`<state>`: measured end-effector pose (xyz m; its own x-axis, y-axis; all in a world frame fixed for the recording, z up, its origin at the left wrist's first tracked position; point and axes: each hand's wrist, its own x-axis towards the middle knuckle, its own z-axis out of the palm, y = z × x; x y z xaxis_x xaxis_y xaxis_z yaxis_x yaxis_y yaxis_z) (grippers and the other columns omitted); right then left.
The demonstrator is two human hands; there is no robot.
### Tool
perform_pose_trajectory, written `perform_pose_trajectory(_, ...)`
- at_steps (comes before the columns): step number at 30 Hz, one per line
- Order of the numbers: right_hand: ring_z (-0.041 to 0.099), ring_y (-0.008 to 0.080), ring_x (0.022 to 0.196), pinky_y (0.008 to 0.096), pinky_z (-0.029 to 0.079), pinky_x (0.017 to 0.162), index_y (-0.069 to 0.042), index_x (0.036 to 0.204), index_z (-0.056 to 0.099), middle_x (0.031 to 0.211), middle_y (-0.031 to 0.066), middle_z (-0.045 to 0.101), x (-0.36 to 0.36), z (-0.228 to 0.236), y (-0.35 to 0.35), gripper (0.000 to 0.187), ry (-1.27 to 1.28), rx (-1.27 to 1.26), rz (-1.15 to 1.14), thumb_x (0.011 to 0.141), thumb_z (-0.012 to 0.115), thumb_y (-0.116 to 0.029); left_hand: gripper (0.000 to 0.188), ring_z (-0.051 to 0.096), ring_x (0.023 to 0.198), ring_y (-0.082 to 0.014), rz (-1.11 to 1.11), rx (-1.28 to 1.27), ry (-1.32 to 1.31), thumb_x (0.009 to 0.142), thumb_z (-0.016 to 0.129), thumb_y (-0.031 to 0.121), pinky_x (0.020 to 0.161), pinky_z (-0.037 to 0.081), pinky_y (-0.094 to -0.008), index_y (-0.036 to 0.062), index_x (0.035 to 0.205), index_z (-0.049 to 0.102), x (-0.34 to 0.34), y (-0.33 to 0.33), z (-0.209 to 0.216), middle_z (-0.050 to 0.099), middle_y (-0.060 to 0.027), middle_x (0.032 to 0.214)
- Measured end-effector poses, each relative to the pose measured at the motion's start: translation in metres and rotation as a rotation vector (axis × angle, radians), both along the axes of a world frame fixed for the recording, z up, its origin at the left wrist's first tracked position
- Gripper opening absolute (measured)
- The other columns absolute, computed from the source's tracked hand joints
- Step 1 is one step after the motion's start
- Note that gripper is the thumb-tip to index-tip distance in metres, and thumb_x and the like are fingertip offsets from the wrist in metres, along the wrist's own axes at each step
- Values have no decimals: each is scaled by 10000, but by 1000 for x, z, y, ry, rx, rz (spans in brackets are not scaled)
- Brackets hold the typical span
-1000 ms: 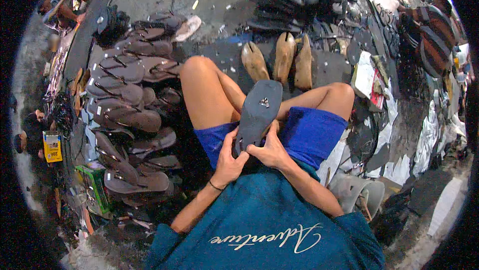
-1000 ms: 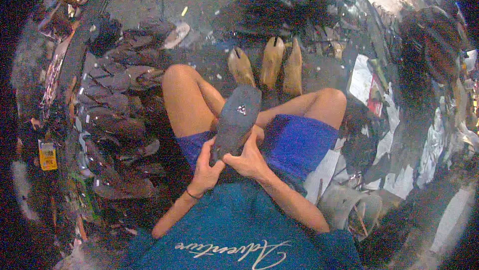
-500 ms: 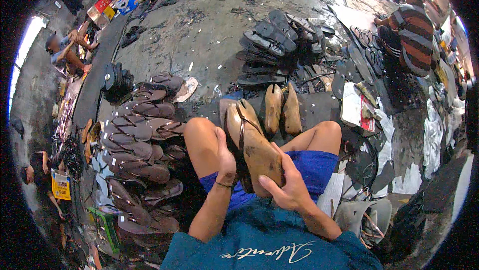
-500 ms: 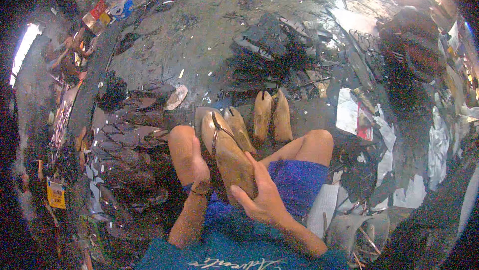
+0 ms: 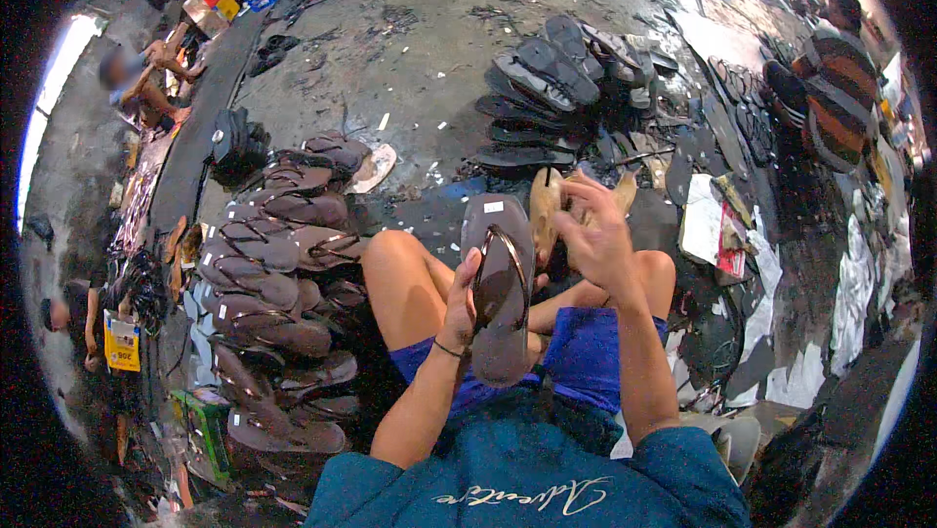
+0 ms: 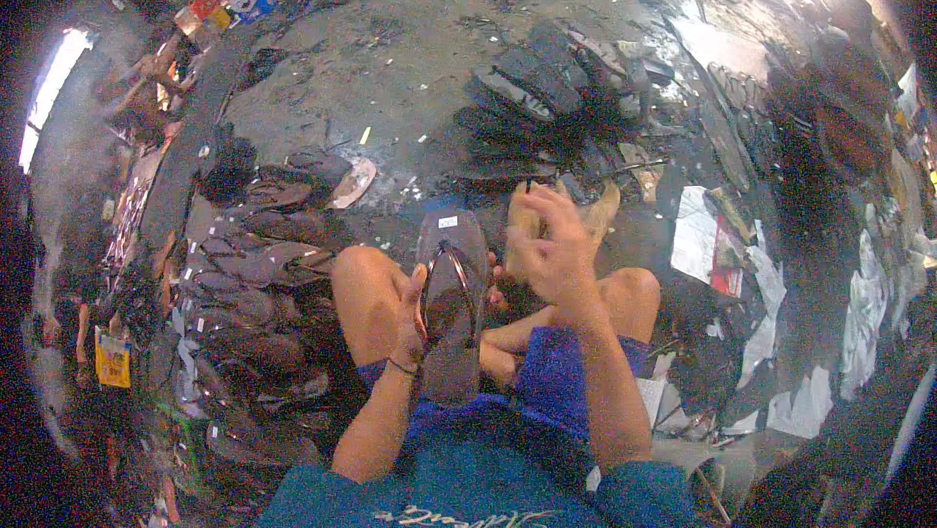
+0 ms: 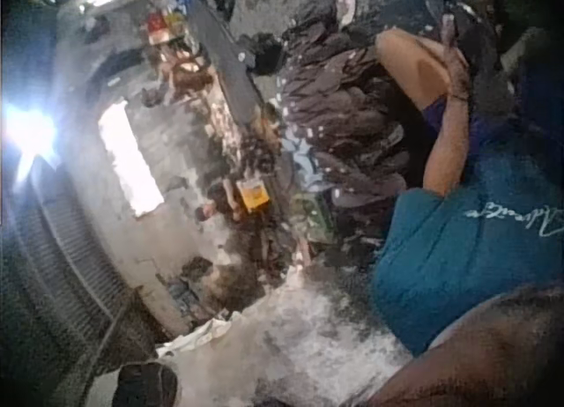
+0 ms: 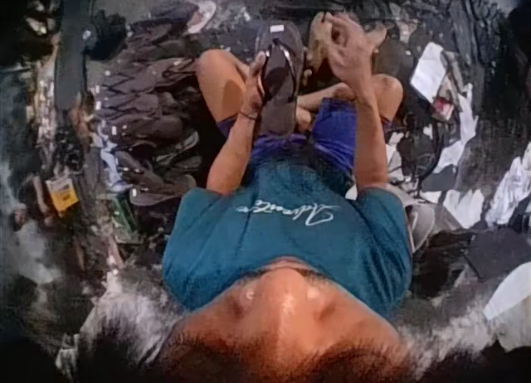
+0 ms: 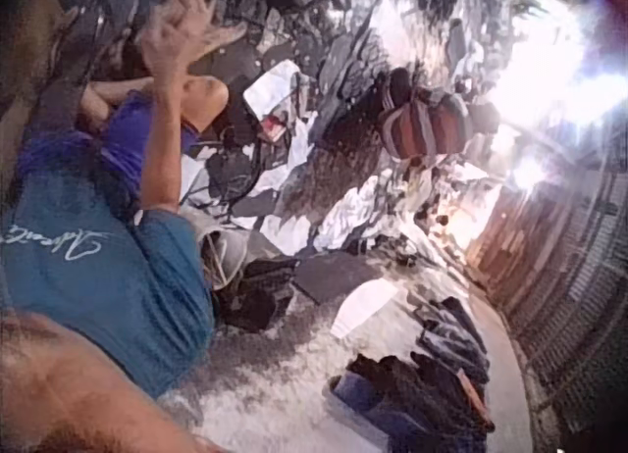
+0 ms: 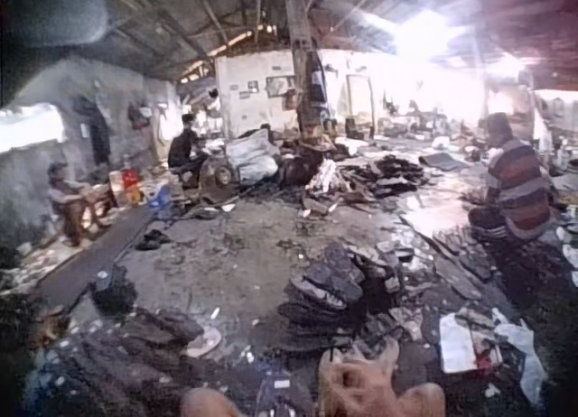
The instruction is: The person sits on the ground and repeatedly picks up sandals, inserts wooden shoe trees into them, and manipulates the straps and soles by hand. The person turns the sandals over to work on different sides and places them back on the ground after handling.
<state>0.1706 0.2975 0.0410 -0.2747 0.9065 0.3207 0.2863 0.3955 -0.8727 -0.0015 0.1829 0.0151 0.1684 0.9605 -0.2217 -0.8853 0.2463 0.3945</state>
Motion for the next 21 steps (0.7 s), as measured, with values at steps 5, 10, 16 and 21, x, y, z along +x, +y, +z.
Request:
perform_pose_trajectory(5,527,389,1279,442,432,1081,-66,1071,701,1332,211,590,-62,-38,29,278,-108,-50,558,801,735,-121,605,562,1239,-304,7,-145,519,965,625,314,1037,489,-401,2,1433,404,-14,-16,-14,526,-165,1391)
perform_pose_trajectory(10,611,359,1071,435,504,930,-29,1110,655,1163,198,612,-93,-79,125,493,-342,188,352,752,835,-317,675,486,1301,-280,666,-117,1704,862,645,-38,1118,386,-416,-9,1463,340,-112,-83,46,436,-156,1450)
perform_pose_trajectory(16,561,345,1085,428,496,914,-45,1189,570,1172,137,580,-57,-162,277,368,-1007,278,-313,829,628,-86,609,619,1116,-331,1062,-910,2195,855,804,290,970,496,-354,-54,1293,559,-236,-251,103,630,-201,1205)
perform_pose_trajectory(21,627,393,1052,465,519,903,-8,1232,607,1149,223,669,-54,-154,295,320,-582,-97,-169,941,567,-138,711,569,1187,-421,832,-974,2484,904,749,316,1005,486,-432,-44,1433,437,-200,-230,116,523,-280,1366)
